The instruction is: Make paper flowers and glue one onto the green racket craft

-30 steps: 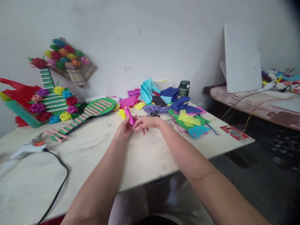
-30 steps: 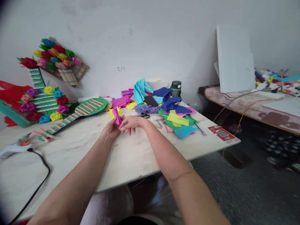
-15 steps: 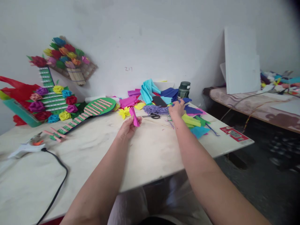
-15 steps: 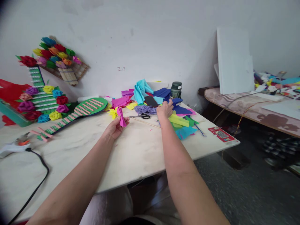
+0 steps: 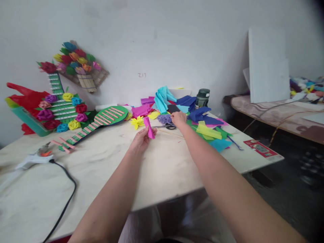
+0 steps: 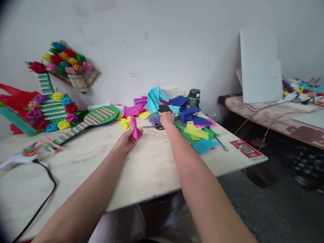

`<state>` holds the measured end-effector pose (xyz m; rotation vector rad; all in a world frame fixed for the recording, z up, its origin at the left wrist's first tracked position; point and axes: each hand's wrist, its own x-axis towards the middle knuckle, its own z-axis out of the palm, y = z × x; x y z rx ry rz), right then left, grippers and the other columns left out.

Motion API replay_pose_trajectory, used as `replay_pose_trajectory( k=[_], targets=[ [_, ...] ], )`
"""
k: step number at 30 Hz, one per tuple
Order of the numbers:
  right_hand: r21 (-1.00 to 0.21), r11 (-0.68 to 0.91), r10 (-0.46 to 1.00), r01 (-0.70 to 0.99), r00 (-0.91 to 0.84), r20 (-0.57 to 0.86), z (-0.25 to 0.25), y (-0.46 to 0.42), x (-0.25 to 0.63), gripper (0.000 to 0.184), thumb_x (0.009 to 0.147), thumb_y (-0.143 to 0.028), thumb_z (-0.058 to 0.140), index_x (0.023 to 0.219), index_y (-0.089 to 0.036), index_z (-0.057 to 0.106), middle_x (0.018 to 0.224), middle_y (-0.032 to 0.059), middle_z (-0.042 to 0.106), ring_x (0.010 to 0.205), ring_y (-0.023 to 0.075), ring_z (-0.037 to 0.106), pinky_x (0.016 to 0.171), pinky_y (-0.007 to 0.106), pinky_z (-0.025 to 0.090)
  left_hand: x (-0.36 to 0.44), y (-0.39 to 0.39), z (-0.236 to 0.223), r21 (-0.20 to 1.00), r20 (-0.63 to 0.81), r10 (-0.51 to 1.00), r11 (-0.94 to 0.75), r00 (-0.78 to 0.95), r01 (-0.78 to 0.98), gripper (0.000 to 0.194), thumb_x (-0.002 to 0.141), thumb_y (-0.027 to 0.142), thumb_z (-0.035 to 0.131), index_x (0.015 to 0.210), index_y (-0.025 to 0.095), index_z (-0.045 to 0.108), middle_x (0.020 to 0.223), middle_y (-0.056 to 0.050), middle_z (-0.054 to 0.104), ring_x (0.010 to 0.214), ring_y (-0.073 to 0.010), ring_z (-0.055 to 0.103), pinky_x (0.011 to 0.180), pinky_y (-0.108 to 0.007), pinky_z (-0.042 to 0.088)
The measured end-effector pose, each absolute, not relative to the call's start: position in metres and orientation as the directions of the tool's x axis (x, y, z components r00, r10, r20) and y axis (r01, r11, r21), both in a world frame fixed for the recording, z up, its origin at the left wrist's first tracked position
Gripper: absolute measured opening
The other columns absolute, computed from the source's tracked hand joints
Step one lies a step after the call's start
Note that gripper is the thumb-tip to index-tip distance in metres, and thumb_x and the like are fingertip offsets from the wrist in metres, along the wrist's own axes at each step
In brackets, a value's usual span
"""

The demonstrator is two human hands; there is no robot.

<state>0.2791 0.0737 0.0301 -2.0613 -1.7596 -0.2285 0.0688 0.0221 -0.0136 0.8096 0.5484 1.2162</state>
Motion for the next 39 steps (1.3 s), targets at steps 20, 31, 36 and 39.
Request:
replay_pose_trajectory(
  k=[20, 31, 36, 39],
  targets=[
    [-0.745, 0.007, 0.893, 0.667, 0.331, 0.304, 0.019, 0.088, 0.282, 0.019, 0.074, -0.026, 0.052, 0.078, -0.016, 0.068, 0.085, 0.0056, 0.069, 0.077, 0.0163, 0.06, 0.071, 0.026, 0.044, 0.069, 0.024, -0.014, 0.797, 0.044, 0.96, 0.134, 0.277, -0.589, 0.013, 0.08, 0.021, 0.059, 0.078, 0.009, 0.065, 0.078, -0.011, 0.071, 0.076, -0.0176, 0.068, 0.083, -0.032, 0.052],
    [-0.968, 0.241, 0.935, 0.072, 0.251, 0.252, 0.03, 0.08, 0.27, 0.012, 0.069, -0.022, 0.06, 0.078, -0.014, 0.061, 0.056, -0.0016, 0.061, 0.054, 0.0085, 0.051, 0.06, 0.022, 0.042, 0.07, 0.024, -0.013, 0.801, 0.029, 0.961, 0.143, 0.276, -0.581, 0.015, 0.082, 0.021, 0.057, 0.08, 0.009, 0.065, 0.078, -0.011, 0.071, 0.075, -0.017, 0.067, 0.08, -0.03, 0.053],
    [-0.941, 0.336, 0.92, 0.05, 0.198, 0.339, 0.054, 0.069, 0.262, 0.02, 0.069, -0.024, 0.059, 0.086, -0.013, 0.064, 0.068, 0.0018, 0.066, 0.064, 0.0105, 0.058, 0.066, 0.024, 0.044, 0.069, 0.023, -0.014, 0.791, 0.038, 0.961, 0.139, 0.274, -0.596, 0.014, 0.082, 0.021, 0.056, 0.082, 0.009, 0.064, 0.081, -0.011, 0.071, 0.078, -0.0177, 0.067, 0.08, -0.03, 0.053],
    [-0.934, 0.355, 0.924, 0.034, 0.139, 0.356, 0.062, 0.063, 0.257, 0.03, 0.073, -0.024, 0.056, 0.1, -0.015, 0.062, 0.084, 0.0047, 0.069, 0.055, 0.0082, 0.056, 0.056, 0.022, 0.042, 0.069, 0.024, -0.015, 0.784, 0.055, 0.959, 0.131, 0.279, -0.607, 0.013, 0.08, 0.021, 0.058, 0.085, 0.011, 0.063, 0.088, -0.012, 0.07, 0.082, -0.019, 0.067, 0.081, -0.031, 0.053]
  ],
)
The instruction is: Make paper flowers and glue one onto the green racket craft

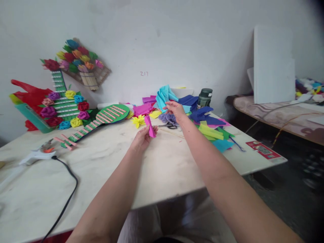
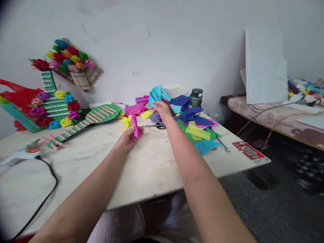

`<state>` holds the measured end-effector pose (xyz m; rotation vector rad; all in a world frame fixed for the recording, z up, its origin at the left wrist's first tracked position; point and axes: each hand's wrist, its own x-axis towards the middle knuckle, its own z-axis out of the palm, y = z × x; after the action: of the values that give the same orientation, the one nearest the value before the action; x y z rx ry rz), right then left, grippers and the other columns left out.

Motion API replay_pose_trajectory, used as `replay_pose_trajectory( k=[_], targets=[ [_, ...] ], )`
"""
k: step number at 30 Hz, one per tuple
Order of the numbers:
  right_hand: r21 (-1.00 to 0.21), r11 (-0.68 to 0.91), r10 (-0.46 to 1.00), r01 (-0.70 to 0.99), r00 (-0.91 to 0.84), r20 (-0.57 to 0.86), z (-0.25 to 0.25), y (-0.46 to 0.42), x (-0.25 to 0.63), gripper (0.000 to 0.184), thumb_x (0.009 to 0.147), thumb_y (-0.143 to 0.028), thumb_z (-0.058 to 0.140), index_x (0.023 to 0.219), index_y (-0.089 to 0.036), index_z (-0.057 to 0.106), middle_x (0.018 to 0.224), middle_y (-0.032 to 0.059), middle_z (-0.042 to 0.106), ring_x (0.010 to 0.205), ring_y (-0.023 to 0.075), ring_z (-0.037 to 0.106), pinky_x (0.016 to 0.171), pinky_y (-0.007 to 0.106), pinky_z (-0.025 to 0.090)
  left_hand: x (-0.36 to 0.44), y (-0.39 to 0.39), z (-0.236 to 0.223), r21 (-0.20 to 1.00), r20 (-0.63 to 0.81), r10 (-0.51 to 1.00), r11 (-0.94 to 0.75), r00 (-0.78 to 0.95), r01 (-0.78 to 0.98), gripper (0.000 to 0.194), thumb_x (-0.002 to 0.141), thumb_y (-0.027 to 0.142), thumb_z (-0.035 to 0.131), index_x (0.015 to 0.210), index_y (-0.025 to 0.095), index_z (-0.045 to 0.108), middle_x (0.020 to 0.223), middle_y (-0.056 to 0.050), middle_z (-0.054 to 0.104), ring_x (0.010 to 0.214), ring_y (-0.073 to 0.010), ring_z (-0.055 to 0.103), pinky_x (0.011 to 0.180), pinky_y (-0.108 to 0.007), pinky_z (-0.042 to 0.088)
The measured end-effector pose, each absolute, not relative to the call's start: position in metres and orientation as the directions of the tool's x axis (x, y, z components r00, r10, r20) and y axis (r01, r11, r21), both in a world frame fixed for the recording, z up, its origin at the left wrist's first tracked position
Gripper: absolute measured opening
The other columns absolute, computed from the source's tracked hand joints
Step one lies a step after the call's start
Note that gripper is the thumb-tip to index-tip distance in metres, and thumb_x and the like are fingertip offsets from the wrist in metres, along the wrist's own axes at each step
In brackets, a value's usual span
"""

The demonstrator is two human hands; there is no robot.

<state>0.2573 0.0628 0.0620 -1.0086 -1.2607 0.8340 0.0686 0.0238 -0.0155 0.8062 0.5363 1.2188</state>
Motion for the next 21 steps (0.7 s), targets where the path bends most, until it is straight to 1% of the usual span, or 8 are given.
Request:
replay_pose_trajectory(
  k=[2, 5, 9, 11, 14, 16, 17, 21],
  targets=[
    [-0.93, 0.366, 0.927, 0.025, 0.079, 0.367, 0.065, 0.058, 0.256, 0.039, 0.075, -0.028, 0.054, 0.113, -0.017, 0.058, 0.1, 0.0071, 0.067, 0.054, 0.0078, 0.057, 0.05, 0.021, 0.041, 0.068, 0.024, -0.016, 0.778, 0.069, 0.959, 0.121, 0.275, -0.616, 0.013, 0.08, 0.022, 0.059, 0.088, 0.012, 0.063, 0.093, -0.012, 0.07, 0.085, -0.0197, 0.067, 0.081, -0.032, 0.052],
    [-0.939, 0.343, 0.938, 0.016, -0.063, 0.342, 0.072, 0.047, 0.252, 0.052, 0.08, -0.039, 0.05, 0.129, -0.023, 0.046, 0.123, 0.0091, 0.057, 0.065, 0.0114, 0.062, 0.048, 0.02, 0.043, 0.068, 0.023, -0.012, 0.763, 0.095, 0.964, 0.091, 0.25, -0.64, 0.014, 0.079, 0.022, 0.06, 0.089, 0.014, 0.063, 0.101, -0.012, 0.068, 0.095, -0.0208, 0.064, 0.086, -0.034, 0.05],
    [-0.963, 0.257, 0.943, 0.08, -0.237, 0.232, 0.083, 0.026, 0.239, 0.062, 0.083, -0.058, 0.038, 0.138, -0.03, 0.034, 0.134, 0.0102, 0.047, 0.08, 0.0173, 0.064, 0.048, 0.021, 0.047, 0.069, 0.02, -0.001, 0.733, 0.183, 0.962, 0.004, 0.203, -0.68, 0.016, 0.077, 0.024, 0.062, 0.089, 0.015, 0.065, 0.114, -0.01, 0.064, 0.112, -0.0218, 0.056, 0.097, -0.037, 0.042],
    [-0.961, 0.223, 0.933, 0.165, -0.321, 0.161, 0.084, 0.018, 0.23, 0.067, 0.08, -0.064, 0.039, 0.138, -0.033, 0.032, 0.137, 0.0098, 0.044, 0.079, 0.0178, 0.064, 0.048, 0.021, 0.048, 0.069, 0.019, 0.002, 0.728, 0.214, 0.957, -0.024, 0.194, -0.685, 0.016, 0.076, 0.025, 0.063, 0.088, 0.016, 0.066, 0.112, -0.009, 0.065, 0.114, -0.0217, 0.055, 0.098, -0.036, 0.04],
    [-0.93, 0.178, 0.93, 0.323, -0.365, 0.052, 0.077, 0.016, 0.217, 0.07, 0.078, -0.068, 0.039, 0.139, -0.036, 0.029, 0.139, 0.0093, 0.042, 0.071, 0.016, 0.063, 0.047, 0.021, 0.048, 0.069, 0.02, 0.003, 0.762, 0.218, 0.952, -0.027, 0.217, -0.647, 0.013, 0.074, 0.024, 0.065, 0.083, 0.015, 0.067, 0.097, -0.009, 0.07, 0.103, -0.0209, 0.061, 0.093, -0.034, 0.043],
    [-0.912, 0.18, 0.923, 0.37, -0.384, 0.026, 0.069, 0.02, 0.213, 0.071, 0.078, -0.069, 0.036, 0.14, -0.036, 0.028, 0.137, 0.01, 0.045, 0.071, 0.0162, 0.063, 0.047, 0.022, 0.048, 0.068, 0.02, 0.003, 0.79, 0.205, 0.952, -0.025, 0.226, -0.612, 0.011, 0.074, 0.023, 0.065, 0.079, 0.013, 0.067, 0.087, -0.008, 0.07, 0.089, -0.0185, 0.065, 0.086, -0.03, 0.047],
    [-0.915, 0.182, 0.918, 0.36, -0.395, 0.027, 0.065, 0.022, 0.213, 0.071, 0.078, -0.07, 0.035, 0.14, -0.036, 0.028, 0.138, 0.0096, 0.044, 0.072, 0.0161, 0.063, 0.048, 0.021, 0.048, 0.067, 0.019, 0.003, 0.798, 0.199, 0.954, -0.024, 0.225, -0.603, 0.011, 0.074, 0.023, 0.065, 0.078, 0.013, 0.067, 0.082, -0.007, 0.07, 0.082, -0.0169, 0.065, 0.083, -0.028, 0.048],
    [-0.947, 0.189, 0.911, 0.261, -0.405, 0.07, 0.055, 0.027, 0.216, 0.067, 0.081, -0.069, 0.027, 0.139, -0.035, 0.031, 0.146, 0.0063, 0.032, 0.073, 0.015, 0.063, 0.051, 0.022, 0.048, 0.067, 0.015, 0.009, 0.769, 0.175, 0.962, -0.001, 0.209, -0.639, 0.008, 0.076, 0.021, 0.063, 0.075, 0.012, 0.064, 0.07, -0.002, 0.066, 0.063, -0.0104, 0.062, 0.07, -0.022, 0.051]
  ],
)
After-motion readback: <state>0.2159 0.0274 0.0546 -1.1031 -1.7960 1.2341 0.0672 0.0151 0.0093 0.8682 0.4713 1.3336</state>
